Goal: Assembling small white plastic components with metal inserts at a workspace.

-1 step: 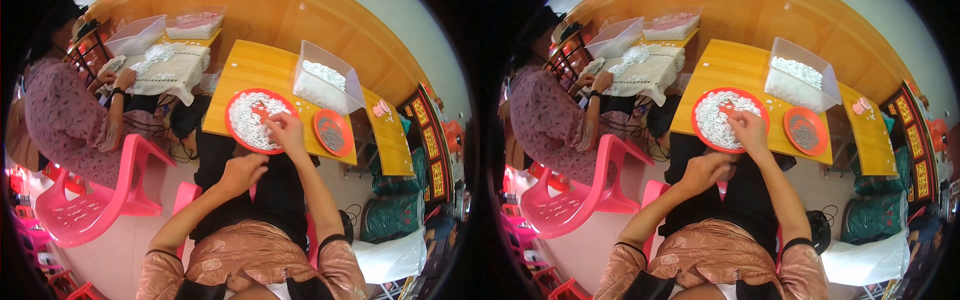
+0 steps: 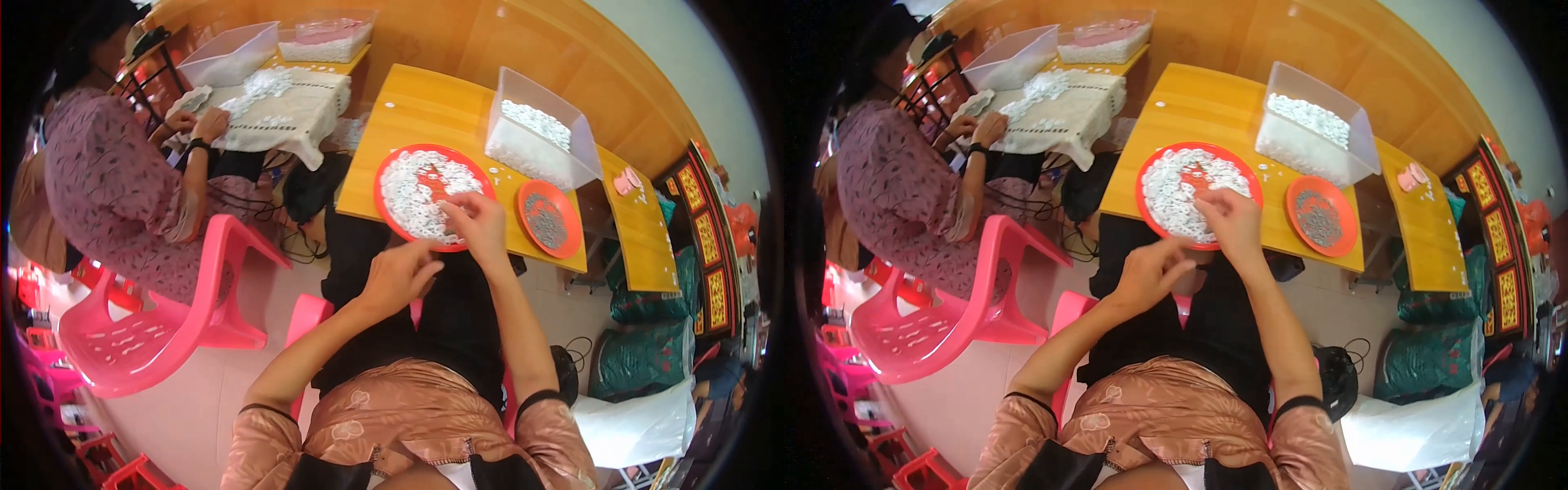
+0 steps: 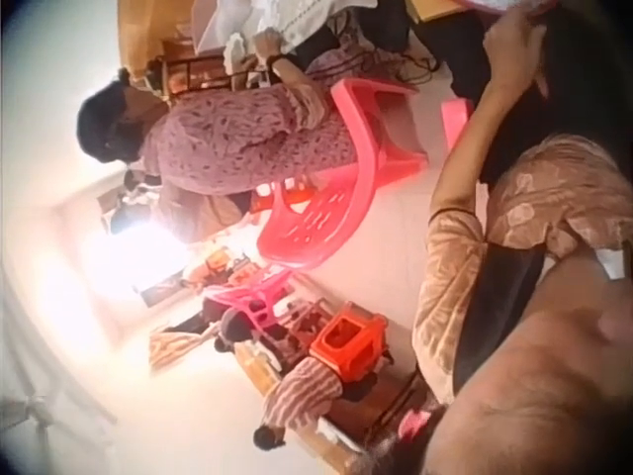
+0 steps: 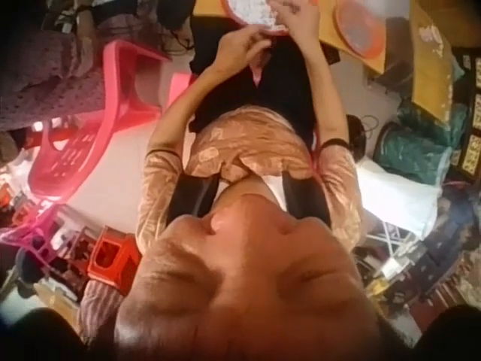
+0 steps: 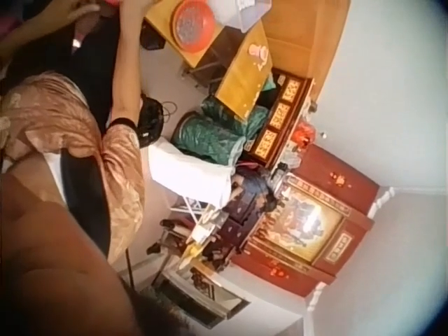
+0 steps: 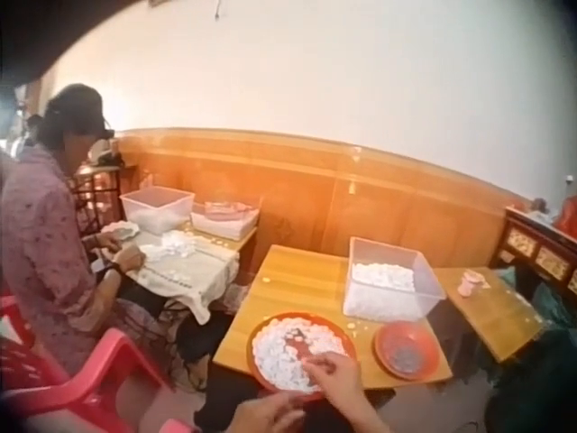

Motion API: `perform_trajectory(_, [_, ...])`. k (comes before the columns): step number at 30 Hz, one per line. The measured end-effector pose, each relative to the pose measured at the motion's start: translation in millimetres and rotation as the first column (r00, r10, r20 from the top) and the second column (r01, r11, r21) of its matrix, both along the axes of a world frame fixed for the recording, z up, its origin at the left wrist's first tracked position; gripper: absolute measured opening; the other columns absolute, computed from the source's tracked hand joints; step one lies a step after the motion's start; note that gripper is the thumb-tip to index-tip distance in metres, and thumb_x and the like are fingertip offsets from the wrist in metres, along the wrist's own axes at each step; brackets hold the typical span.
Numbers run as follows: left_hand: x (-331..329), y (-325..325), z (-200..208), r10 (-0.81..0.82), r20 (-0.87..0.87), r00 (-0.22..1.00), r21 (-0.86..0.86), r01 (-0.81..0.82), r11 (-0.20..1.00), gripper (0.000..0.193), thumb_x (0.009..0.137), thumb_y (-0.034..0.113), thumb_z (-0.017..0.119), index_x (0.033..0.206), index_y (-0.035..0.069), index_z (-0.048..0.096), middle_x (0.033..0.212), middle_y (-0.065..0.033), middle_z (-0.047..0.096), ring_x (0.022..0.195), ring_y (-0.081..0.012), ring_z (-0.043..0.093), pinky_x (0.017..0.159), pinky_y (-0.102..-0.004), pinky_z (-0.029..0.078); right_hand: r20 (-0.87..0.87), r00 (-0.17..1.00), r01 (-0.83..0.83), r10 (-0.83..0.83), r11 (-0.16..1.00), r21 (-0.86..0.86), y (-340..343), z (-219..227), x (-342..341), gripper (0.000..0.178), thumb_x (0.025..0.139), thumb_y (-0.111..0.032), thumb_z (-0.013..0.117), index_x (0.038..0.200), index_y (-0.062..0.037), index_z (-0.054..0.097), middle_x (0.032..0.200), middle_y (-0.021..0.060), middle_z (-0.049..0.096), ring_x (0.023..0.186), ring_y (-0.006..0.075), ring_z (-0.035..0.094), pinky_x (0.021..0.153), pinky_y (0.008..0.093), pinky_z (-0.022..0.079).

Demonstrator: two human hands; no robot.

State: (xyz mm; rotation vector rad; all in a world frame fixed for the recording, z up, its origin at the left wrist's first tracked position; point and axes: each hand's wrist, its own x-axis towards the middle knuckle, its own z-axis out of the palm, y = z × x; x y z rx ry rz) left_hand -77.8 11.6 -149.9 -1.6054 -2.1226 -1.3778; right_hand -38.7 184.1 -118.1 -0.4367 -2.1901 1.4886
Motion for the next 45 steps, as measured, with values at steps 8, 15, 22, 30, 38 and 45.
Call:
perform_trajectory(8, [21.7, 26.1, 16.0, -0.163, 0.739, 0.653, 0.304, -0.108, 0.947, 0.024, 0.084, 0.01, 0.063, 0.107, 0.002, 0.064, 0.077, -0.004, 0.059, 0.069, -0.0079, 0.056, 0.06, -0.0213, 0.045, -0.217, 0.974, -0.022, -0.067, 0.923, -0.385, -42.8, 8.1, 57.7, 0.013, 0.082, 0.002, 0.062, 0.095, 0.0034, 0.063, 0.078, 0.0043, 0.063, 0.058, 0.0059, 0.051, 0.052, 0.0171, 0.039])
perform_trajectory(15, [31.7, 22.2, 18.6, -0.329, 0.783, 0.529, 0.438, -0.094, 0.894, 0.017, 0.084, 0.005, 0.063, 0.1, 0.001, 0.066, 0.095, -0.0038, 0.057, 0.079, -0.0074, 0.054, 0.069, -0.0191, 0.043, -0.257, 0.962, -0.056, -0.088, 0.861, -0.506, -47.9, 13.2, 69.5, 0.018, 0.081, 0.004, 0.062, 0.098, 0.002, 0.058, 0.081, 0.0075, 0.065, 0.055, 0.0063, 0.05, 0.049, 0.0165, 0.037])
perform_trajectory(22, [12.9, 7.5, 34.4, -0.34, 0.904, 0.261, 0.408, -0.285, 0.867, 0.011, 0.088, 0.013, 0.058, 0.094, 0.004, 0.063, 0.072, 0.0003, 0.058, 0.061, -0.0036, 0.048, 0.054, -0.0181, 0.037, -0.214, 0.974, -0.044, -0.08, 0.854, -0.519, -42.3, 9.9, 61.8, 0.015, 0.085, 0.0, 0.057, 0.1, 0.0017, 0.058, 0.085, 0.0105, 0.067, 0.055, 0.0067, 0.047, 0.05, 0.0178, 0.036])
perform_trajectory(30, [-16.7, -11.5, 40.2, -0.443, 0.842, 0.308, 0.538, -0.413, 0.735, 0.015, 0.093, 0.018, 0.051, 0.097, 0.004, 0.056, 0.082, -0.0001, 0.057, 0.061, -0.0048, 0.046, 0.055, -0.0176, 0.035, -0.157, 0.968, 0.133, -0.195, 0.932, -0.336, -6.3, -13.7, 57.3, 0.011, 0.086, -0.004, 0.058, 0.094, 0.0013, 0.063, 0.078, 0.001, 0.063, 0.057, 0.004, 0.046, 0.052, 0.0177, 0.035])
perform_trajectory(38, [-13.6, -12.7, 43.6, -0.528, 0.806, 0.268, 0.592, -0.36, 0.721, 0.012, 0.094, 0.016, 0.049, 0.097, 0.006, 0.053, 0.08, -0.0002, 0.052, 0.063, -0.0066, 0.046, 0.056, -0.0184, 0.038, -0.004, 0.961, 0.244, -0.275, 0.847, 0.472, 23.9, -37.2, 45.5, 0.011, 0.08, -0.009, 0.062, 0.087, -0.001, 0.066, 0.076, 0.0115, 0.062, 0.064, 0.0208, 0.058, 0.062, 0.0309, 0.046])
perform_trajectory(45, [-12.4, -11.1, 43.4, -0.482, 0.854, 0.196, 0.519, -0.382, 0.765, 0.019, 0.095, 0.017, 0.049, 0.107, 0.002, 0.053, 0.08, -0.001, 0.053, 0.062, -0.0067, 0.046, 0.055, -0.018, 0.038, 0.068, 0.97, 0.114, -0.234, 0.679, 0.725, 46.3, -43.1, 2.4, 0.011, 0.08, -0.009, 0.058, 0.084, -0.0047, 0.067, 0.082, 0.0164, 0.061, 0.078, 0.0336, 0.059, 0.069, 0.0423, 0.047])
